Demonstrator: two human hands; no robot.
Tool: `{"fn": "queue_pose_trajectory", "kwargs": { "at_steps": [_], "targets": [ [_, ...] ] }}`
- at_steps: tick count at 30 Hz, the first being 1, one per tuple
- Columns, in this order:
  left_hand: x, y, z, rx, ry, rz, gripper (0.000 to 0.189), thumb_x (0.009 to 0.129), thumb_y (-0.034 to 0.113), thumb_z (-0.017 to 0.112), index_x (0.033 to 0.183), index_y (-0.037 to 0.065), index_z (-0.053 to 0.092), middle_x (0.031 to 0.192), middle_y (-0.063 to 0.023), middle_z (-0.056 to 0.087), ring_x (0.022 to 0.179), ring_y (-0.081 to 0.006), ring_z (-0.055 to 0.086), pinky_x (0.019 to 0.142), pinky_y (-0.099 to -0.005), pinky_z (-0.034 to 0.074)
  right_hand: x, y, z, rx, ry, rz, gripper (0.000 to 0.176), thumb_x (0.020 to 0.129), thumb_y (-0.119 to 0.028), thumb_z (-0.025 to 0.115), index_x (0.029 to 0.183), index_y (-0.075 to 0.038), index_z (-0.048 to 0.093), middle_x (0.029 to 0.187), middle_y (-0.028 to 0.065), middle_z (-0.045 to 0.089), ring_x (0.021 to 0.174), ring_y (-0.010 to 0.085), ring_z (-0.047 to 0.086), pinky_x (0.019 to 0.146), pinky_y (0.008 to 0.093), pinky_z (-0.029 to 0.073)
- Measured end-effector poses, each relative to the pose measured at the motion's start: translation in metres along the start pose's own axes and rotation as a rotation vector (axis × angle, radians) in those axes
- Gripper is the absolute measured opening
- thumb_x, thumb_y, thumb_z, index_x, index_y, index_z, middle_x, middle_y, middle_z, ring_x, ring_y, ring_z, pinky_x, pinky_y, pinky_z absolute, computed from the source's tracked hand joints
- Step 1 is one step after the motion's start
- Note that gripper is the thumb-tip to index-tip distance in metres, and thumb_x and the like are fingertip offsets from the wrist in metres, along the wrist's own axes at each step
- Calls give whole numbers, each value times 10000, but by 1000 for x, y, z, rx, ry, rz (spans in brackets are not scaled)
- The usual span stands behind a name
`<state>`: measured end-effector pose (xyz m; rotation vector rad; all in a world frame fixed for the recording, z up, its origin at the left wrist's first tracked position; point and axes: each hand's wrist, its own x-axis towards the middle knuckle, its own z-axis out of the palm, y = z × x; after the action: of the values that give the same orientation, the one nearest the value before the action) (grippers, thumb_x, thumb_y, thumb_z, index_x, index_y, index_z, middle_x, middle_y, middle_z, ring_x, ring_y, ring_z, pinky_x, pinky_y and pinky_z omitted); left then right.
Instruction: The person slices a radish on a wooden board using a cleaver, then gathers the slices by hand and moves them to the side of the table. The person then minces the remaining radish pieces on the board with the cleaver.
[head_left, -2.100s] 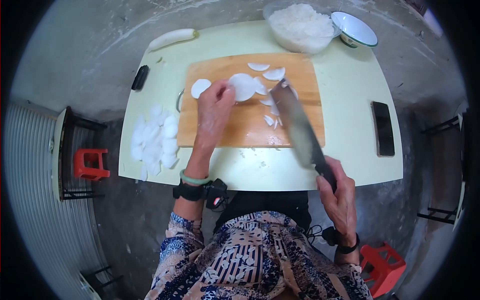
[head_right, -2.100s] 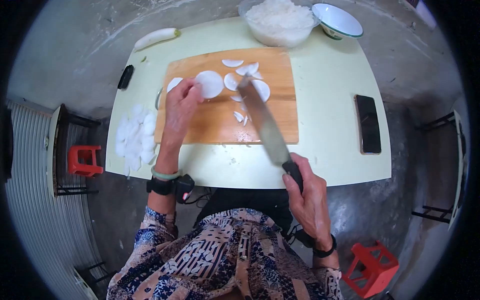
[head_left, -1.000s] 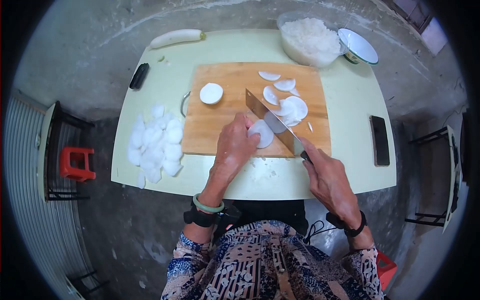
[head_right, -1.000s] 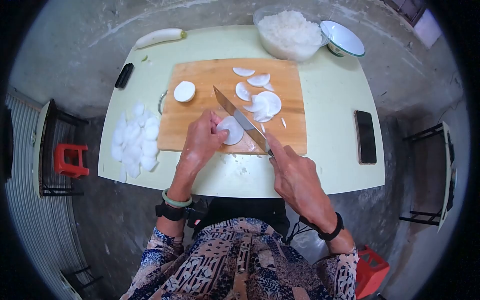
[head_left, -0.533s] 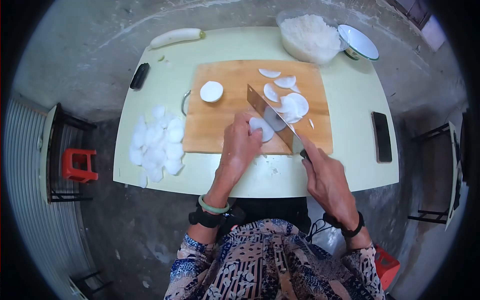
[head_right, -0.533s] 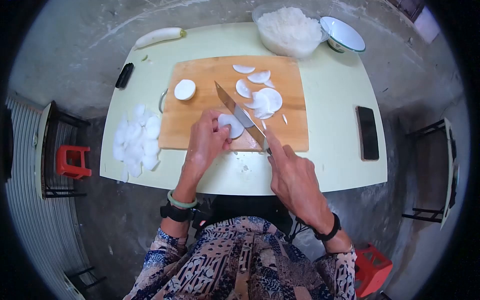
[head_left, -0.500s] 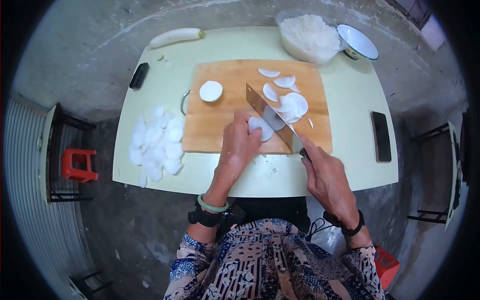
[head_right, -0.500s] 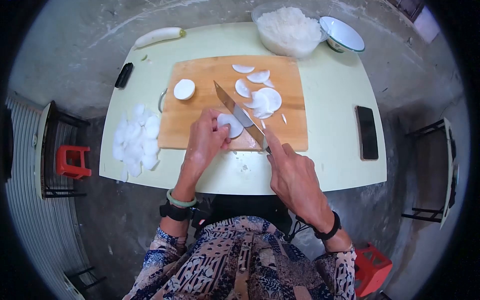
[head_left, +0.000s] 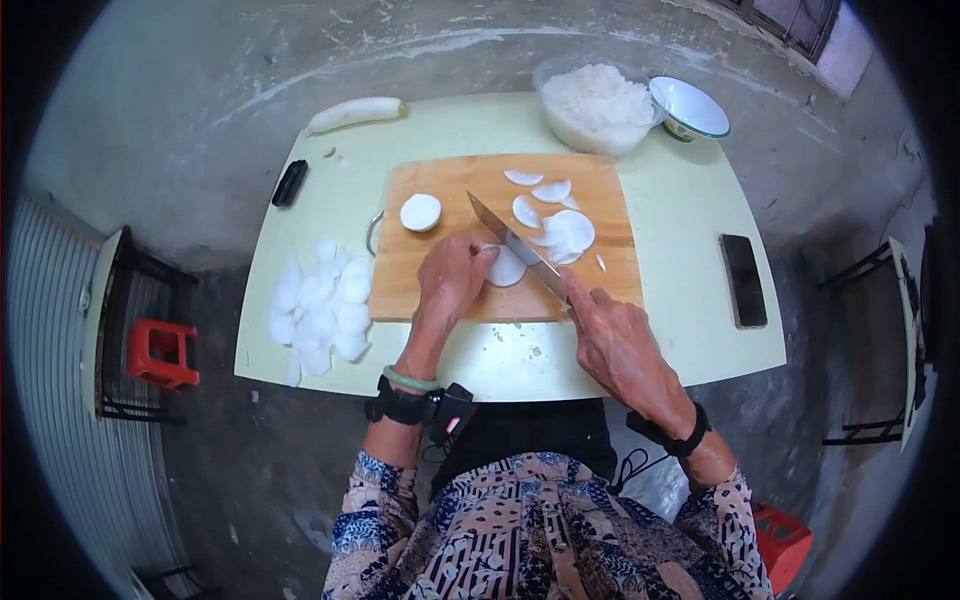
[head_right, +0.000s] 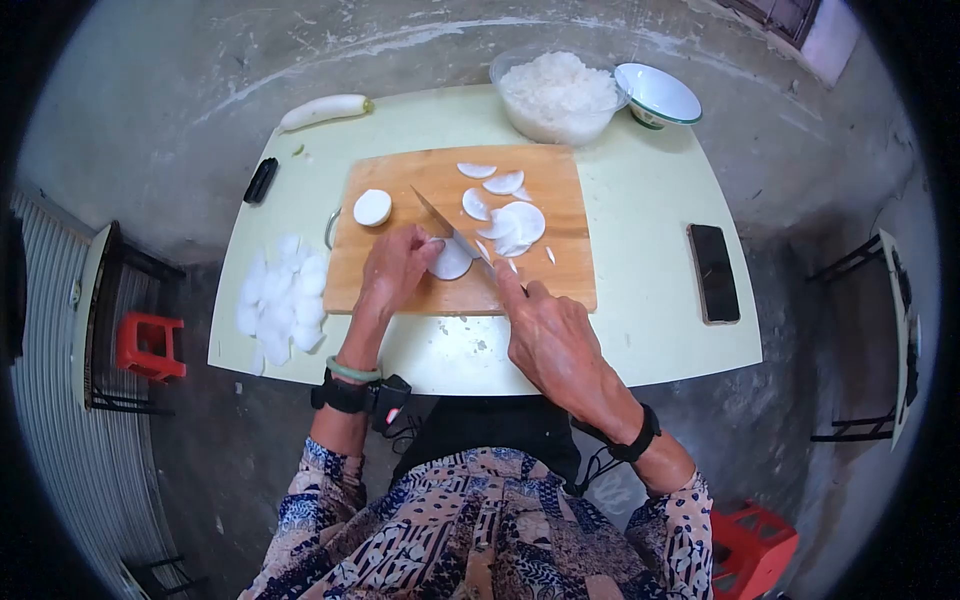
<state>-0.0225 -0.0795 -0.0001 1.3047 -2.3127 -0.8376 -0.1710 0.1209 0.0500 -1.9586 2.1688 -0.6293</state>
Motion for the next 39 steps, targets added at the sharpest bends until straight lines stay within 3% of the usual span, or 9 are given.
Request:
{"fn": "queue_pose_trajectory", "kwargs": {
  "at_steps": [5, 10, 14, 17, 23, 25, 29, 31, 39],
  "targets": [
    [10, -11, 17, 2, 56, 36, 207, 944, 186, 730, 901, -12, 690, 813, -143, 732, 719, -266, 694, 689, -397, 535, 16, -3, 14, 1, 95, -36, 625, 834, 53, 580, 1452, 57, 487, 835, 257, 653, 711, 460, 673, 657, 540, 538],
    [-1, -12, 13, -487, -9, -123, 124, 930, 65, 714, 996, -27, 663, 742, -75, 673, 636, -114, 632, 548, -283, 499, 10, 17, 20, 158, 155, 21, 537, 922, 15, 569, 1454, 40, 498, 851, 262, 662, 760, 460, 666, 693, 546, 517],
    [-20, -3, 19, -657, -44, -154, 182, 918, 43, 698, 1054, -59, 633, 750, -96, 681, 595, -120, 622, 509, -272, 491, -3, 7, 5, 192, 134, 36, 530, 944, 0, 570, 1467, 34, 491, 845, 259, 656, 754, 456, 659, 688, 540, 510],
    [-22, 11, 11, -523, -70, -161, 189, 905, 18, 672, 1063, -74, 623, 756, -104, 687, 586, -124, 623, 494, -284, 491, -7, -10, -9, 189, 76, 154, 571, 975, 16, 594, 1526, -71, 474, 1030, 290, 694, 931, 486, 673, 792, 534, 516],
    [-17, 7, 15, -478, -36, -136, 173, 894, 34, 681, 1024, -66, 629, 762, -96, 692, 579, -122, 627, 507, -281, 509, 5, 2, 8, 97, 51, 117, 546, 981, 14, 589, 1511, -67, 487, 998, 303, 683, 893, 489, 666, 769, 539, 509],
    [-11, 1, 20, -378, -101, -83, 206, 871, 67, 676, 1015, -74, 633, 794, -150, 701, 622, -201, 697, 565, -342, 559, 7, 2, 5, 88, 63, 82, 521, 914, 48, 553, 1433, 40, 508, 833, 255, 653, 742, 451, 660, 691, 549, 511],
    [-12, -3, 24, -359, -2, 48, 215, 881, 85, 697, 1022, -60, 623, 781, -135, 689, 620, -198, 692, 572, -341, 544, 2, 11, 8, 128, 118, 38, 526, 919, 46, 559, 1441, 43, 500, 839, 268, 657, 760, 458, 665, 699, 548, 514],
    [-14, 2, 16, -633, 22, -177, 209, 895, 73, 694, 1039, -57, 615, 769, -116, 681, 599, -187, 690, 549, -339, 547, -1, 8, 6, 197, 138, 85, 548, 923, 48, 562, 1465, 21, 491, 849, 277, 656, 774, 474, 663, 711, 553, 516],
    [-28, 8, 8, -559, -80, -194, 194, 899, 25, 665, 1056, -79, 618, 772, -129, 697, 556, -174, 688, 515, -324, 559, -1, -9, 4, 165, 99, 105, 568, 917, 34, 560, 1477, 42, 471, 901, 301, 666, 781, 490, 659, 730, 561, 516]
  ]
}}
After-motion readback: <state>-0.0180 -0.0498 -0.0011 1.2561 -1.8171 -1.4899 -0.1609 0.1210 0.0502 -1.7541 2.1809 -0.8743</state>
